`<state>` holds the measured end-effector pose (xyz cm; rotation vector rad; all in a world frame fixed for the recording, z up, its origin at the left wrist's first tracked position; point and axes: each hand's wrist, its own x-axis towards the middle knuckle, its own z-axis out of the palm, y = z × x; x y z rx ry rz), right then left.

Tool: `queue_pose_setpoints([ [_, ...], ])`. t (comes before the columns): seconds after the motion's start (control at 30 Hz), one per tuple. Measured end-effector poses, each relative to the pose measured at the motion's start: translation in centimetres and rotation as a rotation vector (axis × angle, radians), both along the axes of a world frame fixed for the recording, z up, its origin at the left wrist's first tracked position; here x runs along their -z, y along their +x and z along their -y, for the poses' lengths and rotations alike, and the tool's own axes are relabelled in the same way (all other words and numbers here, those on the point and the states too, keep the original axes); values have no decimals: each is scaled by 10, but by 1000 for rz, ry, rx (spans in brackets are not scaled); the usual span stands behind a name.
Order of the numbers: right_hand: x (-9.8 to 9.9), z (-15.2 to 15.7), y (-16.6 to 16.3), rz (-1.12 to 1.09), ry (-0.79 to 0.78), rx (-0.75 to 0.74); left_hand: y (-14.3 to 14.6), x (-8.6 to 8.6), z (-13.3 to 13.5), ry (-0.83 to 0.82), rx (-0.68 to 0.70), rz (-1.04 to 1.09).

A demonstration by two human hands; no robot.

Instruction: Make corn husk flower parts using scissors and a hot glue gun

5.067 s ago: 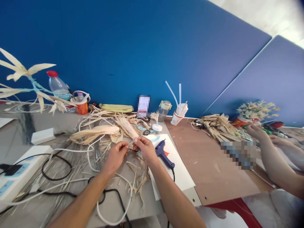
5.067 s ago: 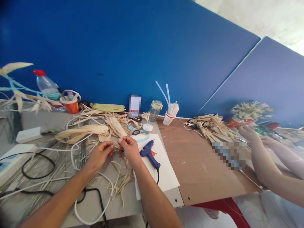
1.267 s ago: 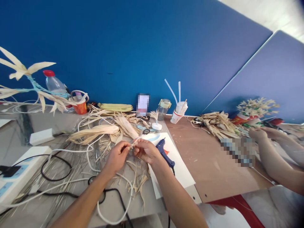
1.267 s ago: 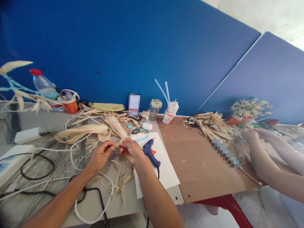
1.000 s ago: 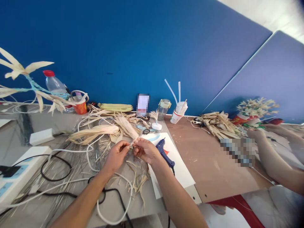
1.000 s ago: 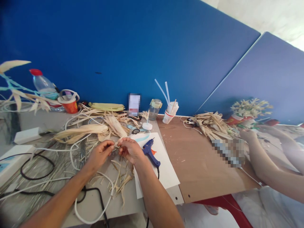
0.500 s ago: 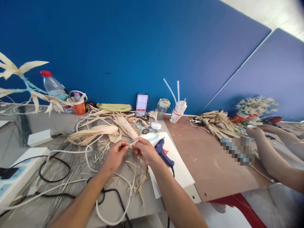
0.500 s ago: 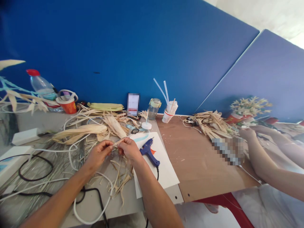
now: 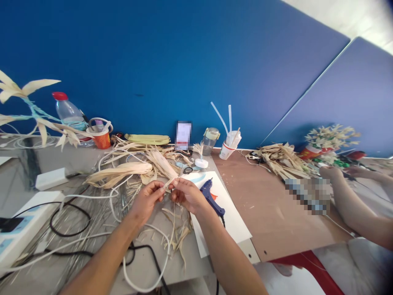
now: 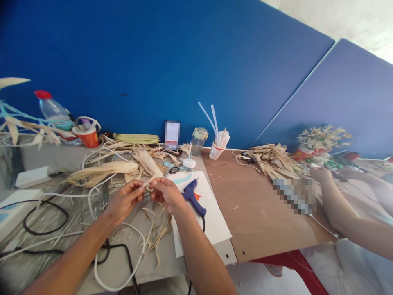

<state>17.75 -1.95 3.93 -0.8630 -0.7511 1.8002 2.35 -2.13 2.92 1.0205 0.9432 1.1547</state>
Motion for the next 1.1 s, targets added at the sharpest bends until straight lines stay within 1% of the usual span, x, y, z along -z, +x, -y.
queue_pose_setpoints([
  [0.17,2,-3,1,-56,24,161,0,1,0,-6,-37,23],
  [0.27,2,-6,5,20,35,234,0,3,-1,-7,-62,27],
  [0.33,2,-7,8,203,124,350,-1,3,-2,-13,-77,37],
  [0.4,3,-8,12,529,268,499,-2,3,-3,-22,-87,60],
  [0.43,3,-9,14,716,336,542,-3,3,-4,-26,-88,74],
  [0.5,5,-9,17,1037,422,538,-4,4,-4,-30,-88,101],
  [0.53,5,-9,19,1147,441,509,-5,4,-5,-32,-86,117],
  [0.6,6,-10,20,1267,456,456,-5,5,-5,-40,-86,155],
  [0.67,7,-10,22,1306,470,449,-5,5,-6,-54,-94,201],
  [0.73,7,-12,24,1299,480,471,-5,3,-7,-76,-101,241],
  [0.87,9,-15,30,1267,445,589,-5,2,-7,-111,-85,295],
  [0.93,10,-17,32,1216,415,639,-4,3,-8,-116,-75,305],
  [1.1,12,-22,36,1000,371,749,-4,6,-9,-141,-65,316],
])
